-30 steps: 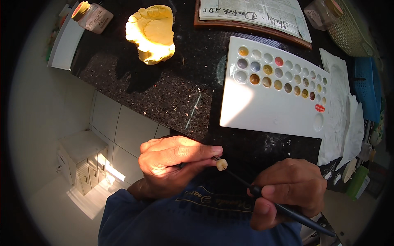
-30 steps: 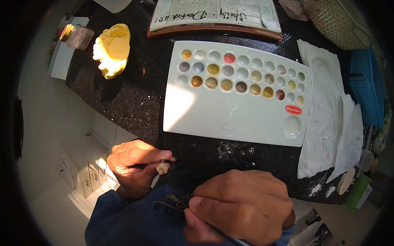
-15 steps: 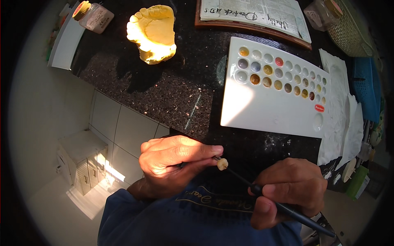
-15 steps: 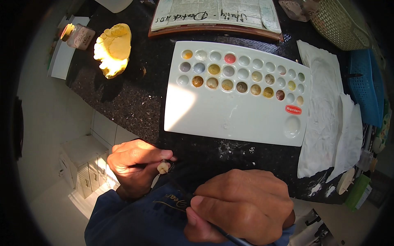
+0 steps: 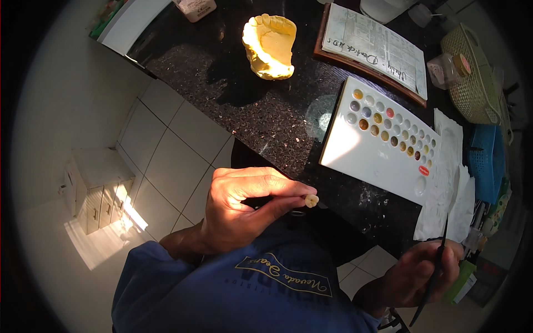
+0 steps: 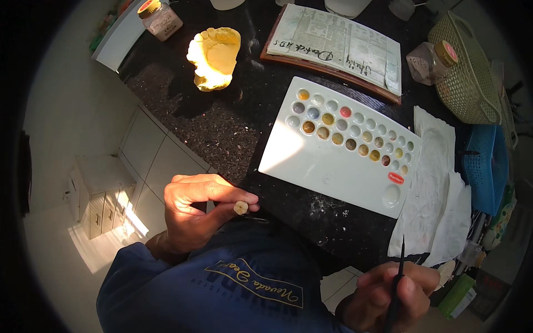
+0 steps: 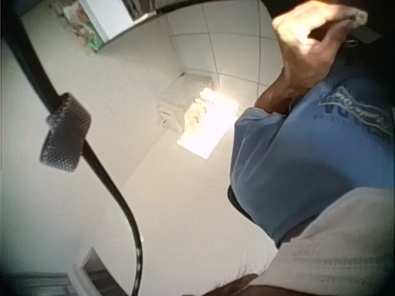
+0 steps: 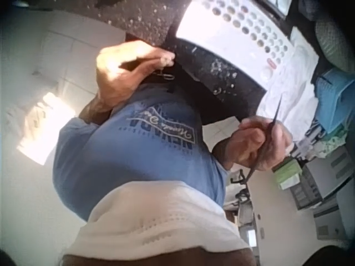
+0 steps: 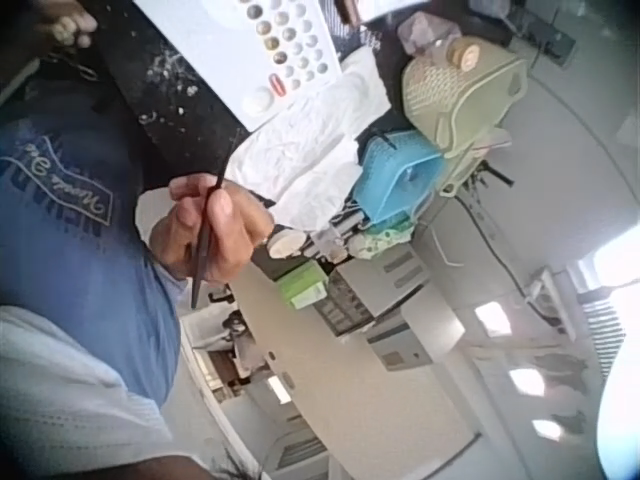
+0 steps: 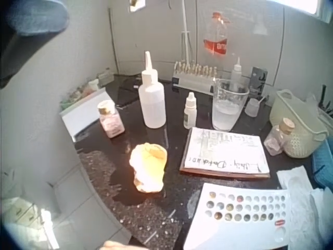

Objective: Applying stain to a dental crown using a brush and a color palette at a laboratory bench.

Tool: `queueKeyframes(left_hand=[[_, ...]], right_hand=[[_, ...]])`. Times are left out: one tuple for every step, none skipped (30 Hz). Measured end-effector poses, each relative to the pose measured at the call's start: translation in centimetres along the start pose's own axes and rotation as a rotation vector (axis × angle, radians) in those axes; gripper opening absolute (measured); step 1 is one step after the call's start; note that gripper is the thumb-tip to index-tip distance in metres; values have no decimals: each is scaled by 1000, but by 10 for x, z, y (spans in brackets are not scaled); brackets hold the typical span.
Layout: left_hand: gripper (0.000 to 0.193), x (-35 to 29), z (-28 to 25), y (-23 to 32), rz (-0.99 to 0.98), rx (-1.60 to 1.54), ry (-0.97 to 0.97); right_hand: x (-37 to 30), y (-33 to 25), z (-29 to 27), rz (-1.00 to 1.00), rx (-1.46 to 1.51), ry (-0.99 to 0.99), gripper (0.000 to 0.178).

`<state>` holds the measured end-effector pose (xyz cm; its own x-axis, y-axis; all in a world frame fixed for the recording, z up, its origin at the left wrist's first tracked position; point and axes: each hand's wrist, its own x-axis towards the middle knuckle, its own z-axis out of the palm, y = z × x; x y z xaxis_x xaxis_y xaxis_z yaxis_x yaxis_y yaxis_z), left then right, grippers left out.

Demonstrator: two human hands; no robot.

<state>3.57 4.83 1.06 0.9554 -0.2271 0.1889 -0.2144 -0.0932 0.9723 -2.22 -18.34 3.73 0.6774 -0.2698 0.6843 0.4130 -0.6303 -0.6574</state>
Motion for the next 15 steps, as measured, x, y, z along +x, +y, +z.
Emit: queueKeyframes(left_hand=[[12, 1, 0, 0, 8, -1, 11], [12, -1, 0, 1, 12, 20, 11], [11, -2, -1, 1, 15, 41, 9], [11, -4, -1, 0, 39, 48, 19], [11, -3, 0, 0, 47, 47, 20], [10, -2, 1, 1, 42, 60, 23], [10, -2, 2, 2, 37, 73, 24], [10, -2, 2, 2, 41, 75, 24], [9, -3, 3, 2, 32, 76, 37], [9, -4, 3, 1, 22, 77, 51], [9, -5, 3, 1, 24, 82, 54], [8, -5, 3, 1, 35, 86, 55], [8, -5, 3, 1, 44, 90, 59], [8, -6, 3, 2, 48, 90, 57], [8, -4, 5, 1, 42, 88, 54]], right_hand=[[2, -1, -14, 21, -50, -42, 35], [2, 1, -22, 29, -62, -37, 34], [3, 4, -29, 37, -76, -30, 33], [3, 8, -38, 27, -68, -33, 33], [4, 12, -48, 60, -185, -96, 30], [5, 15, -53, 96, -298, -161, 28], [6, 18, -55, 93, -296, -158, 28], [8, 21, -56, 109, -331, -176, 23], [8, 23, -56, 125, -364, -194, 19], [7, 24, -55, 158, -365, -202, 18], [7, 25, -55, 156, -360, -201, 18], [7, 26, -56, 132, -393, -236, 18], [7, 27, -58, 108, -425, -272, 19], [4, 28, -59, 107, -426, -269, 19], [2, 29, -65, 99, -367, -227, 21]])
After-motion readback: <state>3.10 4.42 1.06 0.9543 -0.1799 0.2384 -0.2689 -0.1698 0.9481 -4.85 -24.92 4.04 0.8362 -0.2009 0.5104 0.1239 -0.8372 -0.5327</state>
